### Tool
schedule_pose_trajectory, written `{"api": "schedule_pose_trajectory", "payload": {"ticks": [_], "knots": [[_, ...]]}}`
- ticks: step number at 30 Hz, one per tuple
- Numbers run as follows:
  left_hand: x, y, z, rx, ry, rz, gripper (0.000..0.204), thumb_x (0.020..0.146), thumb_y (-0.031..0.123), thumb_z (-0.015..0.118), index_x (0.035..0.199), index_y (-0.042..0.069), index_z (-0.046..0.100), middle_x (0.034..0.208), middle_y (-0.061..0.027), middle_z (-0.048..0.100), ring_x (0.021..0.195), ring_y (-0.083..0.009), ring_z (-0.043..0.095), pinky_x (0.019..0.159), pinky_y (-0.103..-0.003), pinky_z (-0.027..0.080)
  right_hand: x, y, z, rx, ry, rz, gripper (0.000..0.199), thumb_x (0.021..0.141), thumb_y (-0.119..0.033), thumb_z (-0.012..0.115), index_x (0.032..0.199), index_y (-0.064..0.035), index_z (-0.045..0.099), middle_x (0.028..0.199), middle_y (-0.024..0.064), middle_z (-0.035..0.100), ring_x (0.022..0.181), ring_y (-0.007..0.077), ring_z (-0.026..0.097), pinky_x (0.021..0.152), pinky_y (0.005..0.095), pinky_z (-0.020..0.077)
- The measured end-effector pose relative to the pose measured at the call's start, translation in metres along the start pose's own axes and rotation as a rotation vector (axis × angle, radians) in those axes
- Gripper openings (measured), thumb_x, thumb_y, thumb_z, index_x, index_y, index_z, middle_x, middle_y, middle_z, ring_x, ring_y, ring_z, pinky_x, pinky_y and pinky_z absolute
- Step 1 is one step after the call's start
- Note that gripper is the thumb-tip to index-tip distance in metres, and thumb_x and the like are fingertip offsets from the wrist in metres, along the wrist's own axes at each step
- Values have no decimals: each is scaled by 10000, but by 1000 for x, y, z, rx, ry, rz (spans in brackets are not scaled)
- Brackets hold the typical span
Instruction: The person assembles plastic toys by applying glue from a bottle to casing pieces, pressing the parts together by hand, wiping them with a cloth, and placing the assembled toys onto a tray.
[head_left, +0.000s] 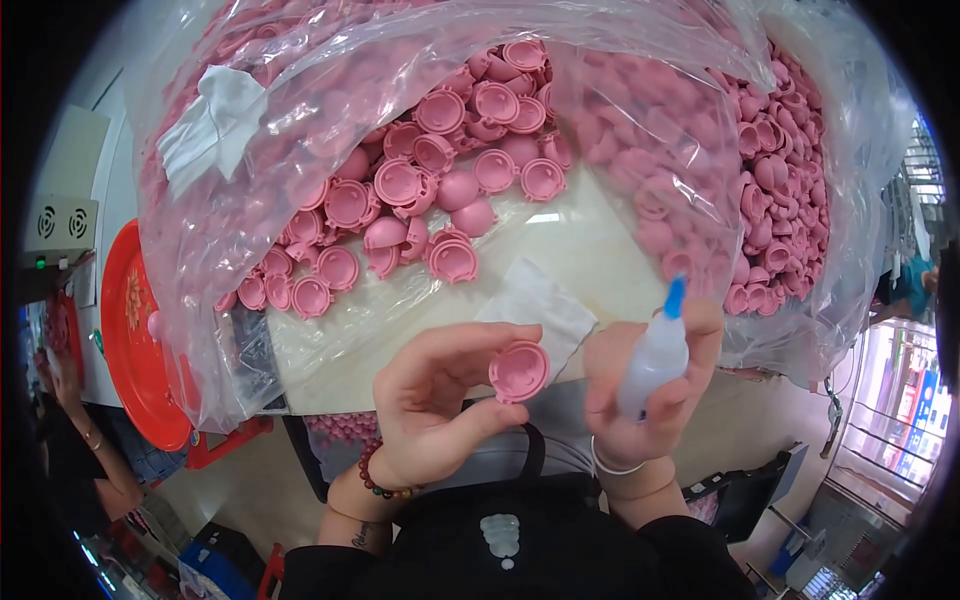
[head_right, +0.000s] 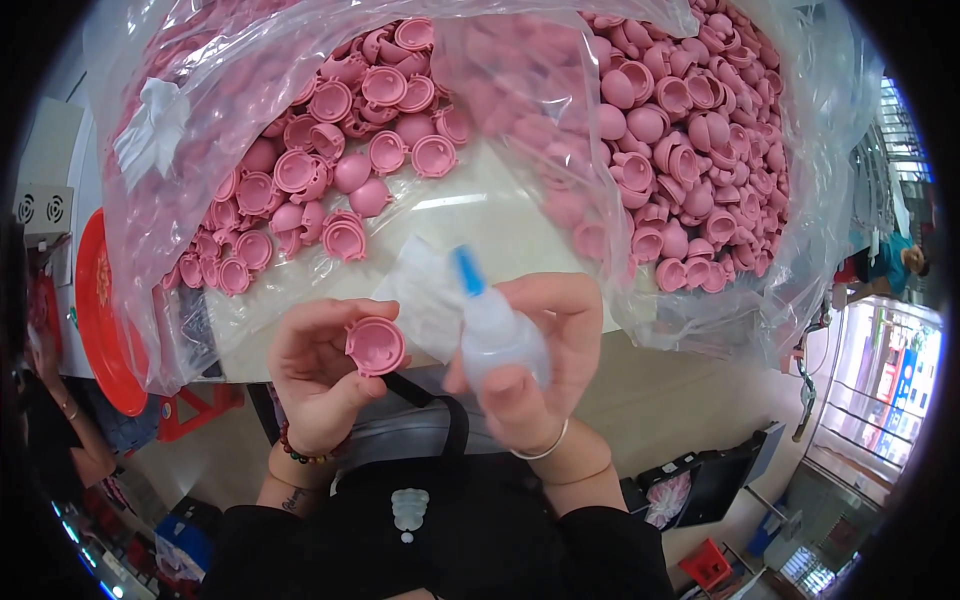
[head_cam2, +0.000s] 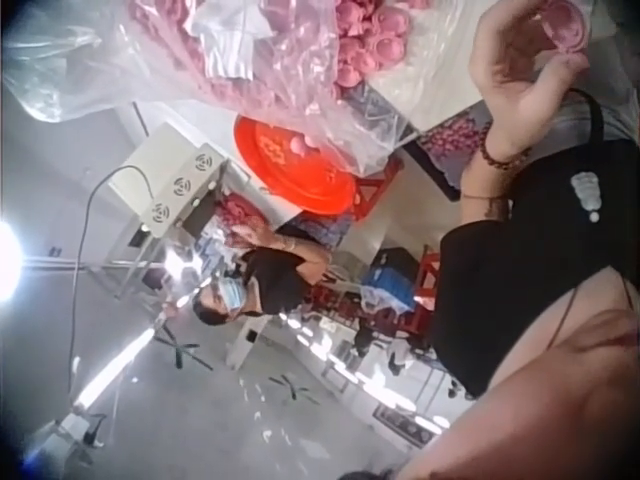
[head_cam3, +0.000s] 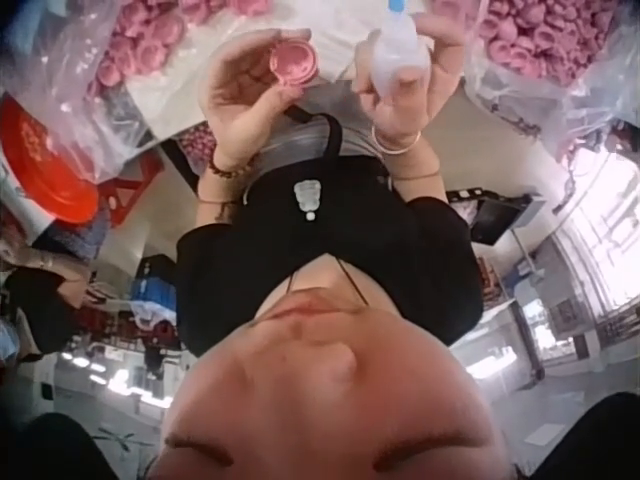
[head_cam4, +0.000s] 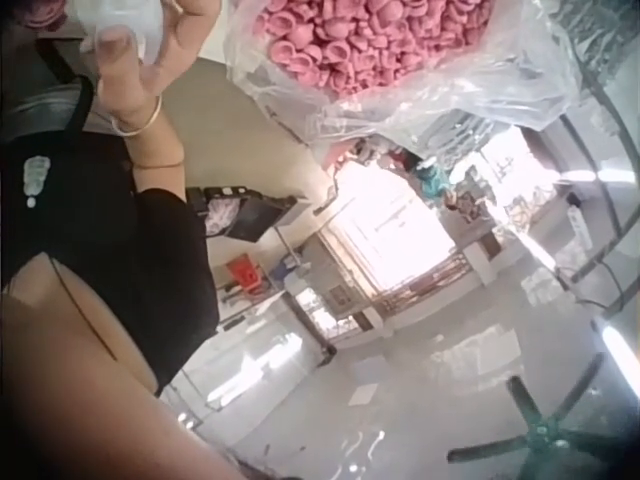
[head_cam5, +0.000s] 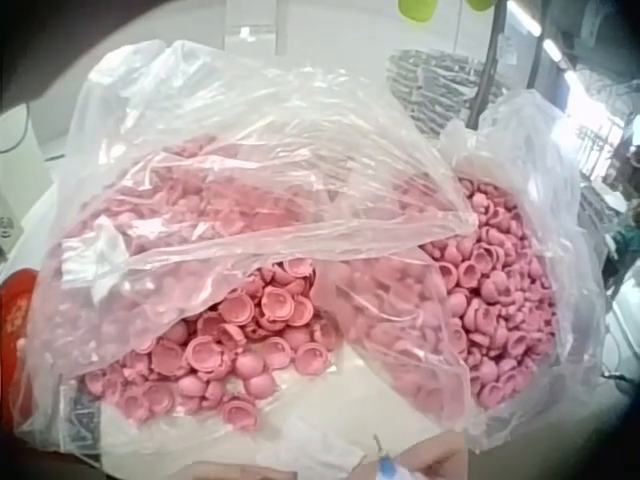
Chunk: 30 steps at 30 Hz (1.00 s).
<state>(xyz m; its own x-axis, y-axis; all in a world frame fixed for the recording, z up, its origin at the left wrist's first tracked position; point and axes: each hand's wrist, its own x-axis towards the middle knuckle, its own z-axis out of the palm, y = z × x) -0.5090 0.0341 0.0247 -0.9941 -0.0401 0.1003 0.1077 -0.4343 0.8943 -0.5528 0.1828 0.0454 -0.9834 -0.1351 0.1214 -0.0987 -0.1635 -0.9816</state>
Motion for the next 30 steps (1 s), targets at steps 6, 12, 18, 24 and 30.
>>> {"api": "schedule_pose_trajectory", "payload": {"ticks": [6, 12, 18, 24, 30], "knots": [[1, 0, 3, -130, 95, -111, 523, 665, 63, 735, 1082, -13, 430, 1101, -229, 528, 932, -202, 576, 763, -300, 504, 15, -1, -13, -184, -89, -384, 623, 769, -612, 477, 936, -12, 484, 674, 31, 404, 462, 104, 342, 410, 233, 234], [2, 1, 4, -119, 139, -120, 516, 661, 55, 735, 1076, -13, 435, 1084, -233, 539, 905, -214, 592, 762, -304, 505, 11, -6, -12, -168, -71, -526, 564, 727, -571, 576, 800, -15, 638, 622, 34, 582, 484, 157, 504, 446, 247, 390], [1, 0, 3, -140, 127, -129, 509, 665, 55, 731, 1075, -18, 438, 1084, -234, 539, 871, -226, 607, 750, -307, 510, 11, -7, -13, -280, -156, -505, 450, 756, -459, 612, 833, -17, 639, 620, 29, 589, 464, 151, 502, 430, 247, 390], [1, 1, 3, -137, 130, -137, 513, 660, 44, 731, 1076, -22, 438, 1080, -233, 542, 857, -233, 612, 749, -319, 511, 10, -8, -13, -301, -156, -504, 424, 763, -424, 612, 839, -8, 636, 610, 25, 582, 460, 153, 491, 427, 246, 385], [0, 1, 2, -132, 111, -142, 511, 657, 34, 731, 1077, -21, 445, 1081, -230, 543, 891, -228, 601, 771, -312, 499, 10, -8, -11, -261, -128, -507, 419, 777, -410, 602, 854, 1, 632, 624, 30, 582, 476, 159, 494, 429, 255, 385]]}}
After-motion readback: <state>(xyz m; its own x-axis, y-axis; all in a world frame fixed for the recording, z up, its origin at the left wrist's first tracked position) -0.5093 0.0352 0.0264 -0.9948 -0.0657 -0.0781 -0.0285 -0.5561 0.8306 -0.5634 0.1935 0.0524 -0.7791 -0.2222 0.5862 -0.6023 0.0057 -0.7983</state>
